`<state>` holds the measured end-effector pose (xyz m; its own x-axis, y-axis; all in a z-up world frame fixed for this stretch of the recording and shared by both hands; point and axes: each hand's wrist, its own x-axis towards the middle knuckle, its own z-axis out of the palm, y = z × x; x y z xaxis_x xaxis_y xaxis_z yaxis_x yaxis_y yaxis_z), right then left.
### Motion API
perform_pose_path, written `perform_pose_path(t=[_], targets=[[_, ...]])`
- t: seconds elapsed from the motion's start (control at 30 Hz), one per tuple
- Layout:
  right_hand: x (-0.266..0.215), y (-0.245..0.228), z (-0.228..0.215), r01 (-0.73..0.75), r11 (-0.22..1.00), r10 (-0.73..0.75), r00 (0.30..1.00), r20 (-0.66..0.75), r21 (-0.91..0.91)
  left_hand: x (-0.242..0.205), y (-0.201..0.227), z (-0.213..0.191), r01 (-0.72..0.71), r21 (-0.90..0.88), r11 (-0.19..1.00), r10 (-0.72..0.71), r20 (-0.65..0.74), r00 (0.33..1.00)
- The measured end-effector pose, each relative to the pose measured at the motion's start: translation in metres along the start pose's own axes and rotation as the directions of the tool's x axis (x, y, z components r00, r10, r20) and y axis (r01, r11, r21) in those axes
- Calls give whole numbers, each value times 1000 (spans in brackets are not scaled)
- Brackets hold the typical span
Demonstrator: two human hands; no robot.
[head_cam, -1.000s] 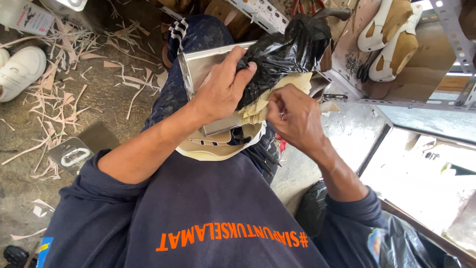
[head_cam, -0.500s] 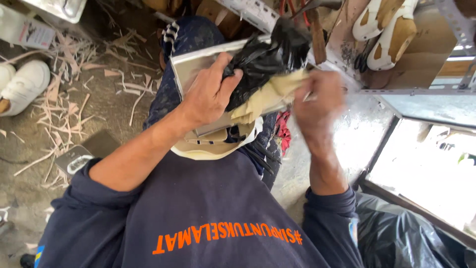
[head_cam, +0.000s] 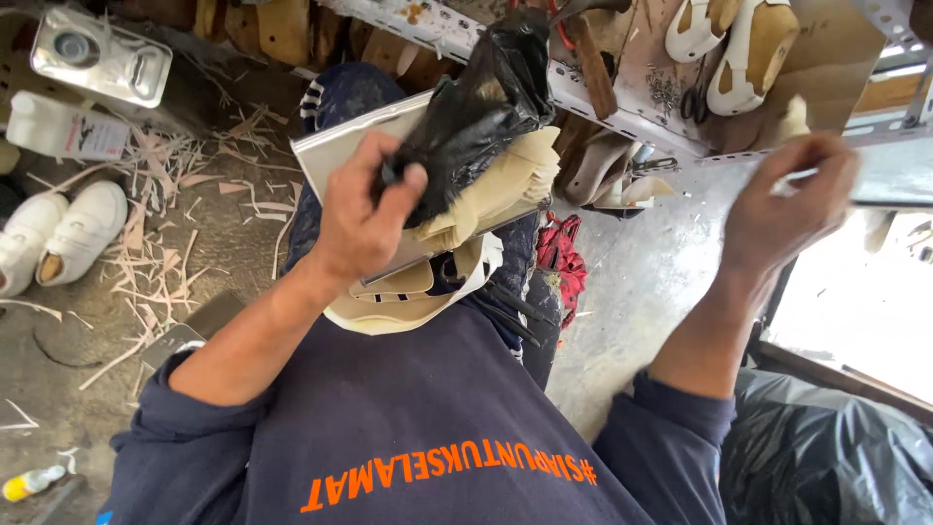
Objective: The person uses a hammer to tap a white shoe upper onto a wooden shoe last. They then pick up a beige shoe sole, insert a black plastic bag into it, and press the bag down into the sole's interior.
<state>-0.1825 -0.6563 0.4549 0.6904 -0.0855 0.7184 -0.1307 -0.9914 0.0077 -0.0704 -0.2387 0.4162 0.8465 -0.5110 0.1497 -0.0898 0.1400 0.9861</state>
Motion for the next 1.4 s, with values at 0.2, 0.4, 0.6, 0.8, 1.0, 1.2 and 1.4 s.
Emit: perform_pose_path(t=[0.2, 0.4, 0.6, 0.8, 1.0, 1.2, 1.4], targets=[[-136, -83, -13, -307, 939, 304, 536, 787, -153, 10, 60, -4, -458, 95, 884, 346, 526, 777], [-167, -171, -18, -63, 847, -260, 817, 514, 528, 54, 55, -7, -433, 414, 801, 284, 373, 883], [-162, -167, -28, -337, 721, -262, 676, 689, 605, 73, 6, 59, -576, 597, 558, -162, 759, 630], [-136, -166, -37, -220, 790, -110, 867, 485, 573, 64, -10, 69, -652, 648, 393, -63, 727, 684], [-110, -167, 19, -853, 321, 389, 515, 764, 411, 37, -12, -25, -164, 614, 772, 271, -84, 959], [-131, -178, 54, -706, 403, 146, 678, 721, 583, -52, -82, -62, 463, -412, 785, -604, -343, 719], [-109, -248, 39, -394, 740, -112, 728, 677, 545, -96, -106, -126, 245, -699, 672, -703, -498, 508]])
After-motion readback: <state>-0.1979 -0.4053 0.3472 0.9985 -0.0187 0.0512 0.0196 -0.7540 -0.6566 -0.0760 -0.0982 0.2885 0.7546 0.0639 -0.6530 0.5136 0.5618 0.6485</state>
